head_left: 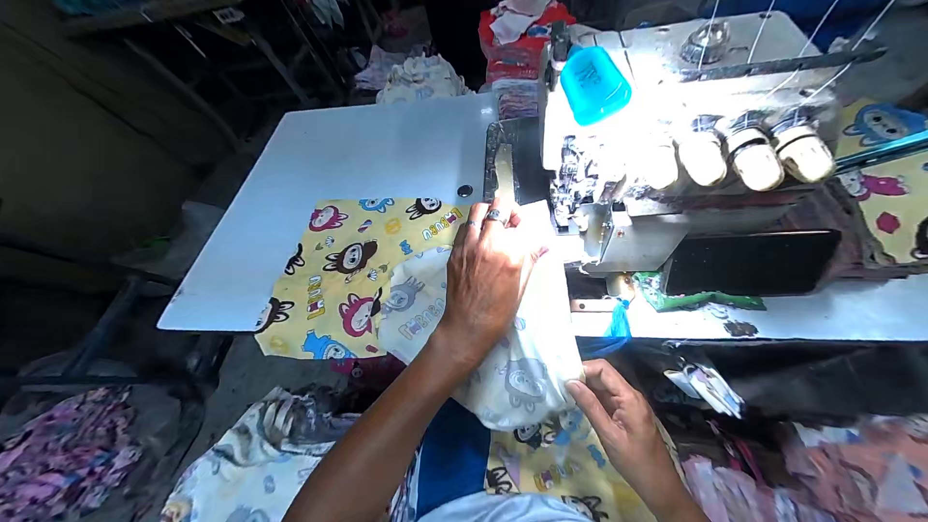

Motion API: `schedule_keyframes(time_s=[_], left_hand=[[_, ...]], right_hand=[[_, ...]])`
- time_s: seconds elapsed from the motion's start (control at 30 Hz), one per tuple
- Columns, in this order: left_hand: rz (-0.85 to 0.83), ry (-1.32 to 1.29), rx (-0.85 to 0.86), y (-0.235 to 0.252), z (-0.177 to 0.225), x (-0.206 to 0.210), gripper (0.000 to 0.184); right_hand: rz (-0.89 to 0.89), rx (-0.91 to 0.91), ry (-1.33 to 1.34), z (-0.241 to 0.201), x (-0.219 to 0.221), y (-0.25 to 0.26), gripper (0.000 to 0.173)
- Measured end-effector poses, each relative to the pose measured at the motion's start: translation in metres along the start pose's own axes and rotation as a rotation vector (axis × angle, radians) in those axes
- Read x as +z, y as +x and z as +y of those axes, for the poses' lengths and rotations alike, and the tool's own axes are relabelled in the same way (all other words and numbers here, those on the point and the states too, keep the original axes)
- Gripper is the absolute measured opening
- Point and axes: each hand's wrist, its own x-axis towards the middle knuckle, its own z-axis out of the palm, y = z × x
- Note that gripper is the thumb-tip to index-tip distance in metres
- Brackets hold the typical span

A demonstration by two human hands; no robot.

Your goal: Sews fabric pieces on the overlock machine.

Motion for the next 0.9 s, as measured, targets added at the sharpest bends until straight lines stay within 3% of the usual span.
schedule_keyframes(time_s=[0.17, 0.6, 0.73, 0.9], left_hand=[[-0.006, -0.03, -0.035, -0.016, 0.004, 0.006, 0.053], [0.004, -0.027, 0.059, -0.016, 0.019, 0.019, 0.045], [-0.064, -0.116, -0.022, 0.002, 0.002, 0.01, 0.048], [-0.138, -0.304, -0.005, 0.056, -0.033, 0.017, 0.024]], right_hand=[[-0.031, 0.017, 0.022, 0.001, -0.007, -0.011, 0.014], [-0.005, 0.19, 0.088, -0.007, -0.018, -0.022, 0.013], [0.001, 0.113, 0.088, -0.001, -0.015, -0.005, 0.016], [0.017, -0.032, -0.022, -0.005, -0.015, 0.037, 0.019]])
